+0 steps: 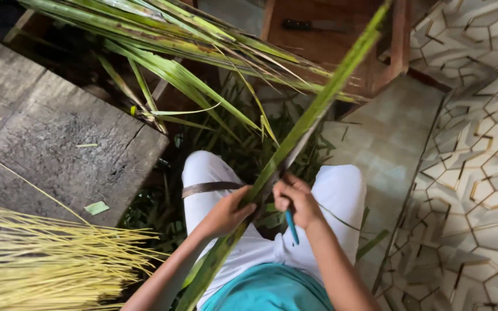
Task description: Stripping the leafy material from palm frond midribs using a small knife
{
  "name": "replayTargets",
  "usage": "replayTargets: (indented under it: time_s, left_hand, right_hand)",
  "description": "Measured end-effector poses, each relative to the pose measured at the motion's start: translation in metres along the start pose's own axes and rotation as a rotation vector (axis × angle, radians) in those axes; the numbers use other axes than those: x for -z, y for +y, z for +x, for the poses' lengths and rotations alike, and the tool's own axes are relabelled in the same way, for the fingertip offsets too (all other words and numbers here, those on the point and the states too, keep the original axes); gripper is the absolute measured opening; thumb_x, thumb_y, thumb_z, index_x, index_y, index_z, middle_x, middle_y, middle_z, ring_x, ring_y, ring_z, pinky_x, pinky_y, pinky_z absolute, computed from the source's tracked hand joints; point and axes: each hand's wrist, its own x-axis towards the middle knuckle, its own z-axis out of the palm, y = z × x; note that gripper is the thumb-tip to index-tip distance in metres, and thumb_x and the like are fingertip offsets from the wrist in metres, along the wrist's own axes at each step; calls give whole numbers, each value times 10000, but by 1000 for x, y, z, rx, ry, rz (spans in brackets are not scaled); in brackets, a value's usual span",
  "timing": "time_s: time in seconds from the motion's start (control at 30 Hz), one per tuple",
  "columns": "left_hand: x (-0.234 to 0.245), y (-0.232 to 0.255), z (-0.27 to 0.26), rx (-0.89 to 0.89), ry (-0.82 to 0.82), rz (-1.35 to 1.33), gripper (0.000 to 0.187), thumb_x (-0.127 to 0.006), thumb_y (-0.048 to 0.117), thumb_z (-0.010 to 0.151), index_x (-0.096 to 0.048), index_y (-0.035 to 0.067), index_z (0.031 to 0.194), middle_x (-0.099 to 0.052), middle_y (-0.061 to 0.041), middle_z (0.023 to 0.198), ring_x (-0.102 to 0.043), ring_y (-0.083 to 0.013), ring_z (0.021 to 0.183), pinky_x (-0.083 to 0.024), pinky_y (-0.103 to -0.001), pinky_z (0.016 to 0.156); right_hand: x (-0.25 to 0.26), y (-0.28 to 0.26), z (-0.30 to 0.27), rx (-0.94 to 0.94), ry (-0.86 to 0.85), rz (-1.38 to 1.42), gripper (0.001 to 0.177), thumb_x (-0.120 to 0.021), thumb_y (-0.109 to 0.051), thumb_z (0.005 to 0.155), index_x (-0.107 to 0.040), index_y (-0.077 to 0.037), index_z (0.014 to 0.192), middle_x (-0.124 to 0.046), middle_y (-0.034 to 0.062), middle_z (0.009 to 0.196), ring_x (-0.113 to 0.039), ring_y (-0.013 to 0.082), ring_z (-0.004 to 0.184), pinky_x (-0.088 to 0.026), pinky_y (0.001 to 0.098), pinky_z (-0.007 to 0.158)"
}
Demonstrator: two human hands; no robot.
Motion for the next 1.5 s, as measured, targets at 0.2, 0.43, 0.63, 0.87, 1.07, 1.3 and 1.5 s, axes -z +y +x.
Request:
replayTargets:
  time_s: [0.2,0.43,0.63,0.87,1.07,1.3,1.5]
  left_hand:
    - [11,-33,-69,218,-46,-230,171,-546,44,856,-663,32,982,-732,-50,777,-653,-146,669,-546,-277,629]
    - [-13,-34,-53,161,34,-153,207,-534,55,923,-646,53,1097,-750,-44,778,-673,-151,605,-556,-292,577]
    - [-38,-23,-42,130,73,46,322,-665,266,905,-610,72,1156,-716,-273,941,-686,-480,946,-528,-581,743]
    - [-71,-51,-36,158,223,-115,208,-517,183,976,-616,88,1132,-702,-79,617,-662,-228,548,-540,-368,569]
    - [-81,2,-18,148,377,-115,334,-542,274,968,-537,141,1274,-713,-207,798,-678,-453,836,-487,-558,730]
    - [-87,-2,-20,58,398,-107,312,-548,262,983,-518,64,1222,-660,-325,908,-633,-540,935,-459,-596,723]
    - [-83,20,-32,19,400,-88,398,-569,243,965,-522,7,1283,-678,-345,923,-617,-552,976,-476,-640,766]
  right_hand:
    - [29,-20,14,124,-30,296,27,-597,-56,956,-583,-44,937,-625,105,825,-483,108,563,-372,224,496]
    - [-15,9,-18,-165,-166,160,118,-588,27,863,-588,-51,951,-570,58,677,-412,60,448,-331,190,395]
    - [6,3,-29,-26,-19,61,114,-606,7,929,-548,-90,946,-476,85,660,-425,110,476,-404,236,413]
    - [12,-22,-25,169,-123,-170,44,-556,-42,964,-542,-69,933,-515,81,611,-482,136,484,-425,245,470]
    - [-3,-3,-57,90,-261,-234,69,-588,-18,952,-557,-54,1001,-529,100,603,-488,162,454,-422,269,431]
    - [-15,1,-70,55,-149,-242,50,-633,-22,934,-601,-32,972,-564,128,657,-485,153,437,-400,270,363]
    - [-43,-11,-92,68,-131,-193,77,-665,-16,925,-588,-8,927,-546,148,614,-478,176,401,-393,291,338]
